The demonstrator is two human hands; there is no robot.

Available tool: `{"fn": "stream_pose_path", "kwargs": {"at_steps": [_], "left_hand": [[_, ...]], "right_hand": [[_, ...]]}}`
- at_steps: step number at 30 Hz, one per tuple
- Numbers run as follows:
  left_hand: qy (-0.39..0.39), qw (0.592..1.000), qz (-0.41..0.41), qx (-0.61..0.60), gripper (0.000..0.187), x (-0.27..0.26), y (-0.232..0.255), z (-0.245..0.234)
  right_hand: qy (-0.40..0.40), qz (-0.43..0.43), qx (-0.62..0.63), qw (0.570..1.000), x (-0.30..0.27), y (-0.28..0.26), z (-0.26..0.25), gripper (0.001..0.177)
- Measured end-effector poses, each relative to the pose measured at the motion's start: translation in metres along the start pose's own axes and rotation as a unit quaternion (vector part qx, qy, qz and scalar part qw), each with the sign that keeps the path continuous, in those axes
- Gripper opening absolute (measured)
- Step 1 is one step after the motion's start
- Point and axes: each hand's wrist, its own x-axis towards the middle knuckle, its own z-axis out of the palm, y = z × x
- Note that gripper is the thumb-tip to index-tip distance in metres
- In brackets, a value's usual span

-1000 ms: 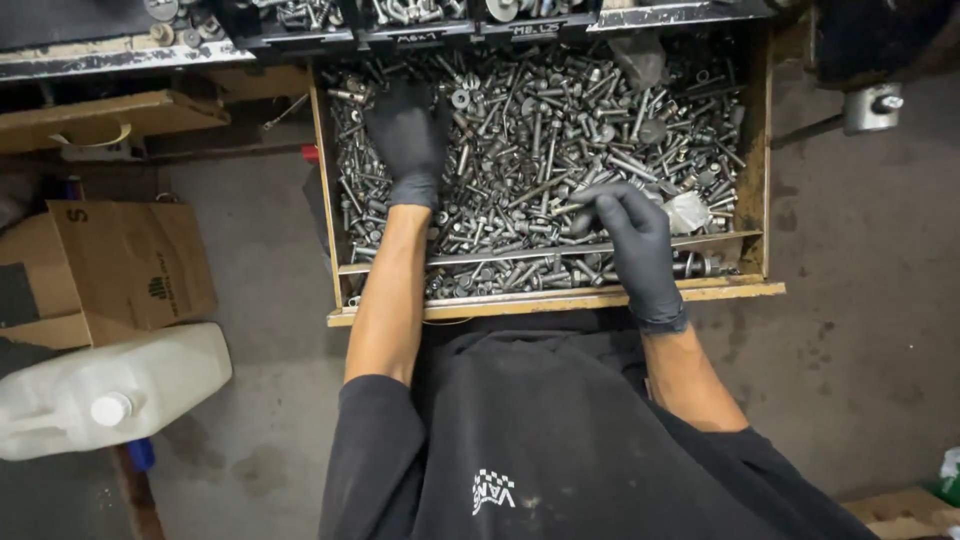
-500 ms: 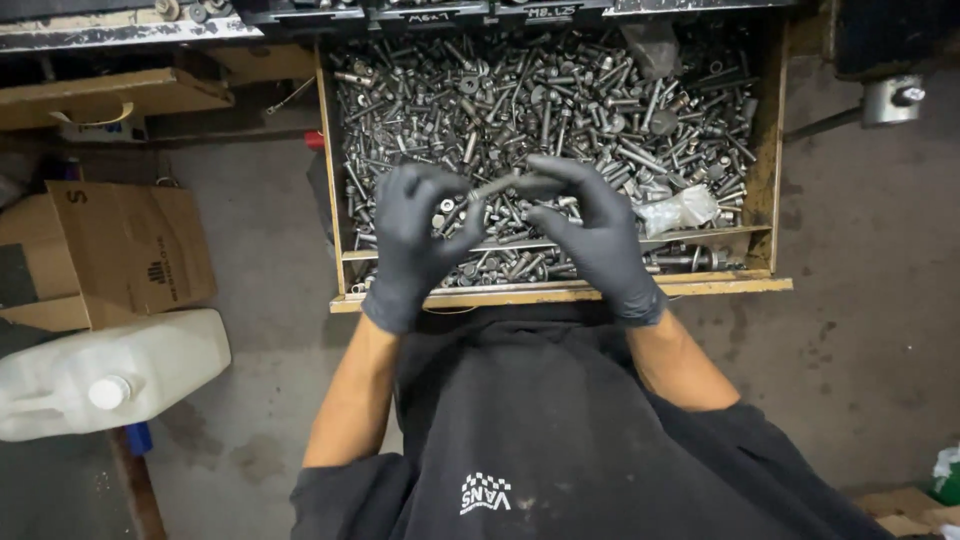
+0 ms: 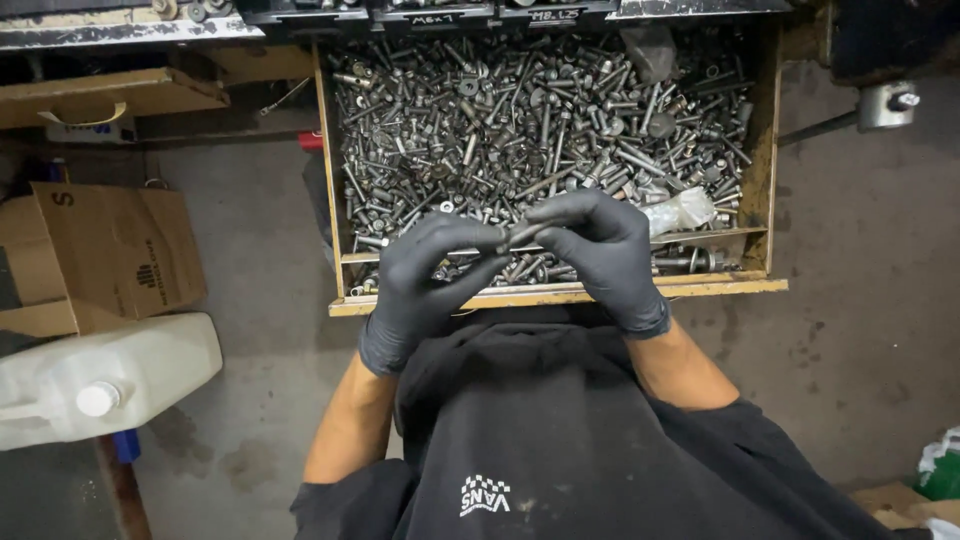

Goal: The person sorts through a large collection of metal fasteners in an open drawer. They repeatedly pick up individual bolts and screws, inspect them, and place them back into the drawer, occasionally moving items aside to reach others.

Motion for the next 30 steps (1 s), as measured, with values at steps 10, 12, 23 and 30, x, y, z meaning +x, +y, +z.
{"fn": "stream_pose_path", "kwargs": {"at_steps": [10,12,23,30], "left_hand": [[-0.023,0.998,-0.04,-0.046,0.025,0.004,0.016,-0.005],[-0.036,0.997,-0.047,-0.052,0.024,0.006,0.015,-0.005],[-0.386,0.89,-0.058,0.236,0.019,-0.035,-0.07,0.009],[-0.29,0.883,-0.108,0.353,0.029,-0.001,-0.18,0.007]], "right_hand": [[0.005,-0.043,-0.018,0.999,-0.01,-0.017,0.003,0.017],[-0.001,-0.049,-0.032,0.998,-0.006,-0.017,-0.003,0.012],[0.125,-0.036,-0.163,0.978,-0.006,-0.008,-0.051,0.023],[0.118,-0.027,-0.154,0.981,0.003,-0.007,-0.043,0.024]]}}
